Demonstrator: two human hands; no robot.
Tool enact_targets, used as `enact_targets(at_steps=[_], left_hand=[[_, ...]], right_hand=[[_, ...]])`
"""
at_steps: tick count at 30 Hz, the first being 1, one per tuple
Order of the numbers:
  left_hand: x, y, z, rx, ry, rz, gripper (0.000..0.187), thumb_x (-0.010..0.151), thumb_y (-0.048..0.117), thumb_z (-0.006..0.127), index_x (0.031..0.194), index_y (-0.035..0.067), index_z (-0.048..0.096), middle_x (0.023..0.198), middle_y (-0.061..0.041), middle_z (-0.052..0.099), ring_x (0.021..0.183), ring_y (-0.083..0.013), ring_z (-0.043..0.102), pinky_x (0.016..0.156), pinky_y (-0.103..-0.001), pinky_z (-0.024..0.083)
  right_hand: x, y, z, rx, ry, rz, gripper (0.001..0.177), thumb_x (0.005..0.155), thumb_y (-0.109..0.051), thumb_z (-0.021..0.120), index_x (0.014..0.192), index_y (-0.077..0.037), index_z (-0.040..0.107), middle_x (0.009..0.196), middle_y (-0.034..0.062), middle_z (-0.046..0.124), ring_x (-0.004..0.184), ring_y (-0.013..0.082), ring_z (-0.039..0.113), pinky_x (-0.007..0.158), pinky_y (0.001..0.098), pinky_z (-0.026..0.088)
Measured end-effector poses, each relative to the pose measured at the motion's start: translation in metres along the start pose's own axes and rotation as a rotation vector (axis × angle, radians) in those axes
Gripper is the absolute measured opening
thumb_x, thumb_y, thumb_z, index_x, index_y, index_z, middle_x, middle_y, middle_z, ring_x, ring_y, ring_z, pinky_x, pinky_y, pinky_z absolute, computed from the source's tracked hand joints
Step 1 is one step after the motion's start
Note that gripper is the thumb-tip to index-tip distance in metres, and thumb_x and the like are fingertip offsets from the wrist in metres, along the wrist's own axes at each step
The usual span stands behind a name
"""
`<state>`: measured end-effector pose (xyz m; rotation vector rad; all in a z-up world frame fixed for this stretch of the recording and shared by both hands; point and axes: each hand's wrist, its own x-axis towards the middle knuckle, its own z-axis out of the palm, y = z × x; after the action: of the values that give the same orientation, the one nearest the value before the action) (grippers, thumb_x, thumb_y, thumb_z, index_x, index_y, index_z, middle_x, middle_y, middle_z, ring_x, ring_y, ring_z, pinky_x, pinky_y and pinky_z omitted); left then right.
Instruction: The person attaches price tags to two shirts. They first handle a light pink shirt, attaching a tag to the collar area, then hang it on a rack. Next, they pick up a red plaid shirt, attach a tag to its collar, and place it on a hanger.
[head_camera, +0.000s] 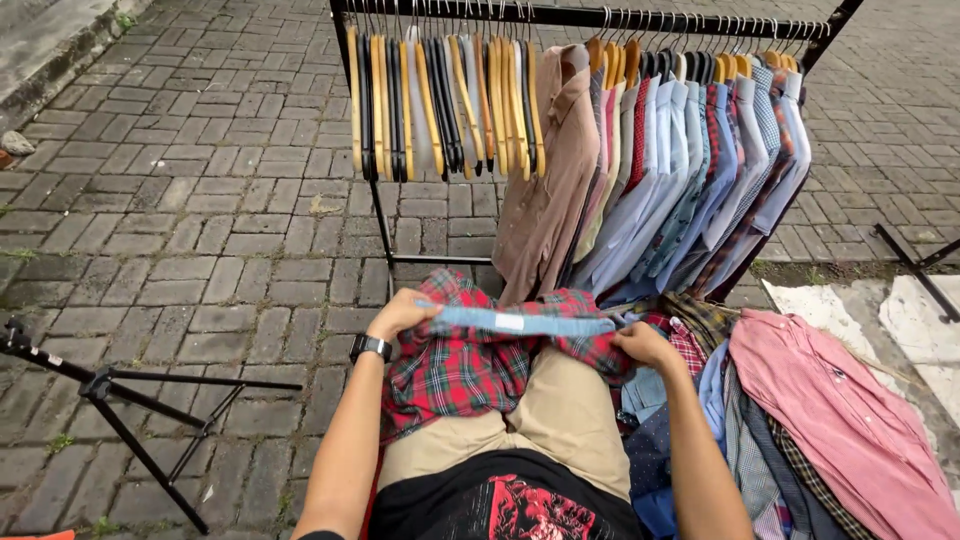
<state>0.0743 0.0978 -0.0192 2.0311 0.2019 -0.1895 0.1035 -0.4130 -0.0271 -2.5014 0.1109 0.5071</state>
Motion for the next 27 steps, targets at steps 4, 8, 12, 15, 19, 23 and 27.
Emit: enact_targets(at_steps=[4, 8, 12, 15, 19, 23, 27], left_hand=[[0.050, -0.031, -0.002, 0.565, 0.002, -0.116, 0.035, 0.066, 0.052, 0.085, 0.092, 0.028, 0.082, 0.097, -0.007, 0.078, 0.101, -0.0351, 0.074, 0.084, -0.046, 0.059], [0.000, 0.119, -0.009, 0.556, 0.056, 0.227, 0.031, 0.083, 0.046, 0.073, 0.100, 0.020, 0.075, 0.103, -0.010, 0.075, 0.108, -0.0366, 0.070, 0.091, -0.051, 0.054], [0.009, 0.231, 0.011, -0.113, -0.056, 0.489, 0.033, 0.097, 0.027, 0.066, 0.126, 0.012, 0.067, 0.123, -0.014, 0.071, 0.119, -0.0343, 0.066, 0.096, -0.048, 0.056], [0.071, 0.248, 0.039, -0.316, 0.008, 0.478, 0.037, 0.100, 0.025, 0.065, 0.133, 0.009, 0.061, 0.124, -0.024, 0.067, 0.109, -0.0362, 0.070, 0.086, -0.045, 0.061], [0.096, 0.296, 0.057, -0.422, 0.077, 0.549, 0.047, 0.100, 0.019, 0.062, 0.139, -0.005, 0.050, 0.138, -0.035, 0.053, 0.121, -0.0467, 0.061, 0.097, -0.051, 0.055], [0.108, 0.332, 0.049, -0.320, 0.091, 0.558, 0.061, 0.100, 0.017, 0.059, 0.148, -0.008, 0.032, 0.149, -0.036, 0.036, 0.138, -0.0512, 0.042, 0.114, -0.054, 0.043], [0.151, 0.336, 0.050, -0.110, 0.038, 0.472, 0.078, 0.097, 0.031, 0.062, 0.154, -0.002, 0.022, 0.154, -0.031, 0.032, 0.145, -0.0465, 0.035, 0.121, -0.053, 0.034]], right_hand=[[-0.022, -0.099, -0.067, -0.063, -0.072, -0.070, 0.055, 0.086, -0.035, 0.068, 0.131, -0.004, 0.070, 0.119, 0.0295, 0.073, 0.115, 0.0439, 0.068, 0.086, 0.0485, 0.060], [-0.027, -0.216, -0.096, 0.108, 0.100, -0.413, 0.047, 0.094, -0.027, 0.063, 0.136, -0.006, 0.063, 0.114, 0.0300, 0.072, 0.111, 0.0480, 0.066, 0.092, 0.0574, 0.054], [0.106, -0.255, -0.091, 0.215, 0.420, -0.582, 0.034, 0.103, -0.038, 0.060, 0.132, -0.021, 0.067, 0.113, 0.0071, 0.075, 0.107, 0.0284, 0.071, 0.089, 0.0437, 0.057], [0.159, -0.293, -0.089, 0.301, 0.575, -0.625, 0.040, 0.103, -0.029, 0.060, 0.135, -0.007, 0.062, 0.113, 0.0241, 0.072, 0.106, 0.0430, 0.069, 0.087, 0.0525, 0.057], [0.206, -0.313, -0.090, 0.334, 0.486, -0.582, 0.064, 0.105, -0.043, 0.051, 0.151, 0.000, 0.043, 0.135, 0.0358, 0.058, 0.127, 0.0509, 0.055, 0.107, 0.0614, 0.044], [0.235, -0.307, -0.172, 0.459, 0.409, -0.510, 0.064, 0.106, -0.046, 0.044, 0.153, -0.003, 0.043, 0.138, 0.0360, 0.057, 0.130, 0.0511, 0.053, 0.110, 0.0588, 0.043], [0.249, -0.391, -0.180, 0.500, 0.491, -0.575, 0.061, 0.106, -0.043, 0.044, 0.153, -0.003, 0.043, 0.138, 0.0345, 0.057, 0.129, 0.0497, 0.054, 0.109, 0.0577, 0.044]])
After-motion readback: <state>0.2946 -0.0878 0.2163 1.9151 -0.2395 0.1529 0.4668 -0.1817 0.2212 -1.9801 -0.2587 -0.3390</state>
